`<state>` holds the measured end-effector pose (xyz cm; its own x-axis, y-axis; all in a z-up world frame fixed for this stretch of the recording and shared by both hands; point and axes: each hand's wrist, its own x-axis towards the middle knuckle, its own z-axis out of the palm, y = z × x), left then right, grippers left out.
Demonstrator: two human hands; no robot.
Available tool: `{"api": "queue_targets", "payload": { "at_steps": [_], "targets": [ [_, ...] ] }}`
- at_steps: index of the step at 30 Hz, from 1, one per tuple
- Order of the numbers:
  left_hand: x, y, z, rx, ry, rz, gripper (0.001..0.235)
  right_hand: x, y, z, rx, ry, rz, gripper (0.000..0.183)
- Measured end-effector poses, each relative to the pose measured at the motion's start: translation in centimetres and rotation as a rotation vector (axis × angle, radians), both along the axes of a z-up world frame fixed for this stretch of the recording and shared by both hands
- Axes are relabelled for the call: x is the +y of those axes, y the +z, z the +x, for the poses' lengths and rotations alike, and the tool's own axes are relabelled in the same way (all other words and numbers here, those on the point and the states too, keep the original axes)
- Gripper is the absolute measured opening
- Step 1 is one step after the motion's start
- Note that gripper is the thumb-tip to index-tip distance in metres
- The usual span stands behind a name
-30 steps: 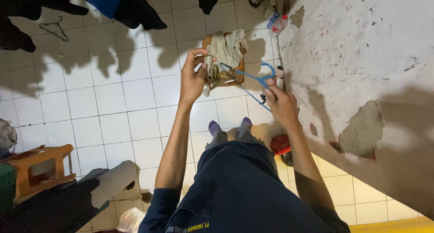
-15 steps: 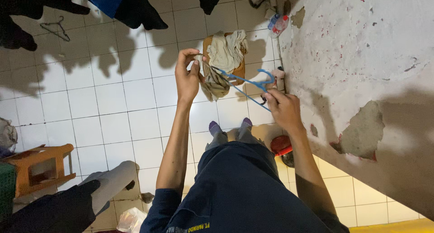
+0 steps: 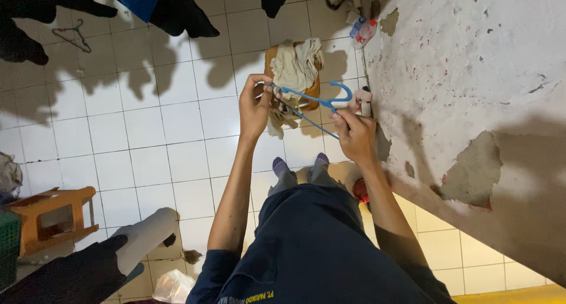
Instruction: The person picks up clothes from a pile on the floor, places them on hangers, and hangs them on a clothes rack. The person repeats this process for several items, including a white shirt, a dark garment, and a light-colored cloth.
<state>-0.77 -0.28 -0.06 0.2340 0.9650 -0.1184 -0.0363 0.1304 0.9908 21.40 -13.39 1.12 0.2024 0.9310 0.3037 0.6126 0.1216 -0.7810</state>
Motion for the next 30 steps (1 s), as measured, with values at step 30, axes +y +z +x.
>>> {"api": "queue_targets", "payload": {
  "at_steps": [30],
  "targets": [
    [1.9,6.3,-0.5,0.834,-0.285,0.861,0.007,1.3,-1.6,-0.7,-0.208,-0.288,0.426,0.038]
  ]
}}
